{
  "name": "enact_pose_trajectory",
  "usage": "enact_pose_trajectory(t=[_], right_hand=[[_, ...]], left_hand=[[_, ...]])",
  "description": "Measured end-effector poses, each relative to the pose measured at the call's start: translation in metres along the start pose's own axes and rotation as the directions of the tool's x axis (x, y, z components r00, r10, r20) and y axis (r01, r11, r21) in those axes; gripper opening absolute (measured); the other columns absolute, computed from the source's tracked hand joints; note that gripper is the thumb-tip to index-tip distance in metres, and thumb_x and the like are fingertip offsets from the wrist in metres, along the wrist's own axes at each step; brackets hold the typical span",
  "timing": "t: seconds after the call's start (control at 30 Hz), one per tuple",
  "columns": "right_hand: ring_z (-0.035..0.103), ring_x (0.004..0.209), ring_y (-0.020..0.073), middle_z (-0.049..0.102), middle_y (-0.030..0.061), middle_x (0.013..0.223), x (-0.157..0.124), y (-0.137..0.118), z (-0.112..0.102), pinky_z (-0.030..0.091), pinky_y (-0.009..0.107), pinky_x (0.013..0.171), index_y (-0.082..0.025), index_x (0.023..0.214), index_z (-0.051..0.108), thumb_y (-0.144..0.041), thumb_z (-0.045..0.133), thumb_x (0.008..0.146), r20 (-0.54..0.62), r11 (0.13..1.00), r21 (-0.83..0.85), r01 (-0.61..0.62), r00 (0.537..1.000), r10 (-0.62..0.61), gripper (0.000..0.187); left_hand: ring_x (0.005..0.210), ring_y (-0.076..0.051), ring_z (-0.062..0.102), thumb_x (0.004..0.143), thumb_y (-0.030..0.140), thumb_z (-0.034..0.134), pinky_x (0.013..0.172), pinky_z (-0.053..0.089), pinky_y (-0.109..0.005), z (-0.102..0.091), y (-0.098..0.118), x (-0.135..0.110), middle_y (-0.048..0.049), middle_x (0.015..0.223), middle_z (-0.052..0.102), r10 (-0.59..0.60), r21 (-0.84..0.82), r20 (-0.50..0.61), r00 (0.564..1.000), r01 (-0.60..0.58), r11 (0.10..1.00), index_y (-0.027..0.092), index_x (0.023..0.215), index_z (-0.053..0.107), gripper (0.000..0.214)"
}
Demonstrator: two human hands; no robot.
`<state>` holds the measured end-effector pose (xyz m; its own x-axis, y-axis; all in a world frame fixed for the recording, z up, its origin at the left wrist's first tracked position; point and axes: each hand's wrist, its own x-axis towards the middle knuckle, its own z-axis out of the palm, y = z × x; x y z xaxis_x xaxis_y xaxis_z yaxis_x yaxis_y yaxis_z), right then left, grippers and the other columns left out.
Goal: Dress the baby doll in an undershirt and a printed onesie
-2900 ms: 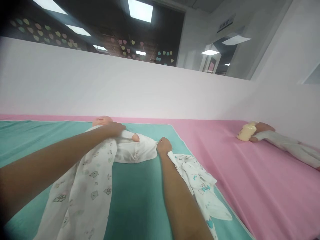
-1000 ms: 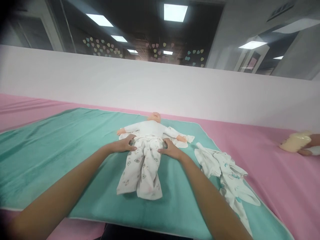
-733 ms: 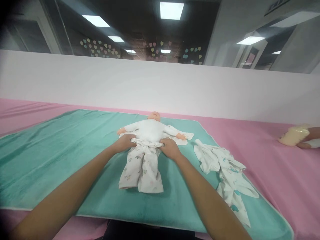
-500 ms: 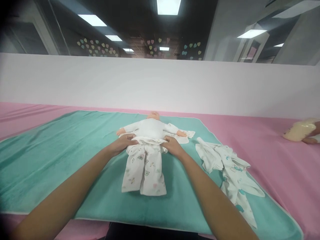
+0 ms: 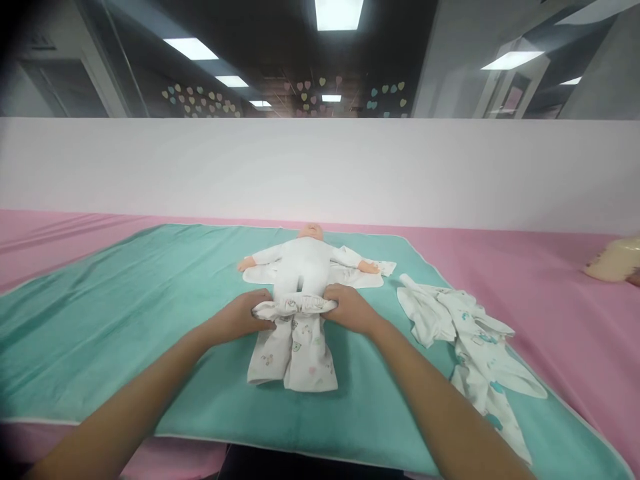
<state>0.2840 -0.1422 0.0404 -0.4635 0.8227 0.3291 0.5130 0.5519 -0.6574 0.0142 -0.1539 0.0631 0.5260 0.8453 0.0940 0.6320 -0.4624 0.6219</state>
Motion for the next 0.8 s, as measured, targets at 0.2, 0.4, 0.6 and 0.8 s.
enact_pose_trajectory(t=[0.2, 0.4, 0.6, 0.8], right_hand=[[0.042, 0.063, 0.0128, 0.044, -0.0038, 0.062, -0.020, -0.014, 0.011, 0.031, 0.024, 0.057, -0.018, 0.060, 0.044, -0.029, 0.056, 0.071, -0.185, 0.954, 0.221, -0.205, 0.951, 0.247, 0.019], [0.053, 0.094, 0.0222, 0.057, 0.0053, 0.103, -0.071, -0.038, 0.008, 0.043, 0.031, 0.076, -0.019, 0.112, 0.050, -0.049, 0.065, 0.070, 0.154, 0.875, 0.383, -0.296, 0.955, 0.255, 0.053], [0.043, 0.117, 0.0275, 0.035, 0.0094, 0.133, -0.109, -0.072, 0.029, 0.041, 0.038, 0.095, -0.025, 0.136, 0.024, -0.038, 0.083, 0.049, 0.097, 0.911, 0.264, -0.316, 0.949, 0.301, 0.106], [0.052, 0.097, 0.0219, 0.051, 0.0056, 0.112, -0.097, -0.078, 0.043, 0.045, 0.035, 0.082, -0.021, 0.119, 0.040, -0.031, 0.073, 0.061, -0.095, 0.924, 0.239, -0.299, 0.940, 0.328, 0.067]], left_hand=[[0.066, -0.015, 0.049, 0.075, 0.046, 0.054, 0.057, 0.033, -0.024, 0.014, 0.009, -0.017, 0.0036, 0.066, 0.051, -0.241, -0.282, -0.215, 0.946, 0.176, 0.943, 0.018, 0.071, 0.049, 0.029], [0.108, -0.025, 0.052, 0.062, 0.044, 0.073, 0.085, 0.046, -0.034, 0.027, 0.029, -0.065, -0.0068, 0.122, 0.052, -0.055, -0.383, 0.035, 0.998, 0.064, 0.922, 0.024, 0.130, 0.036, 0.080], [0.117, -0.027, 0.044, 0.053, 0.036, 0.080, 0.096, 0.042, -0.040, 0.053, 0.032, -0.088, -0.0090, 0.139, 0.026, 0.071, -0.180, -0.074, 0.995, -0.083, 0.980, 0.029, 0.139, 0.024, 0.103], [0.099, -0.021, 0.052, 0.065, 0.020, 0.067, 0.084, 0.047, -0.035, 0.059, 0.035, -0.073, -0.0053, 0.122, 0.044, 0.020, -0.132, -0.229, 0.973, -0.052, 0.990, 0.030, 0.132, 0.036, 0.075]])
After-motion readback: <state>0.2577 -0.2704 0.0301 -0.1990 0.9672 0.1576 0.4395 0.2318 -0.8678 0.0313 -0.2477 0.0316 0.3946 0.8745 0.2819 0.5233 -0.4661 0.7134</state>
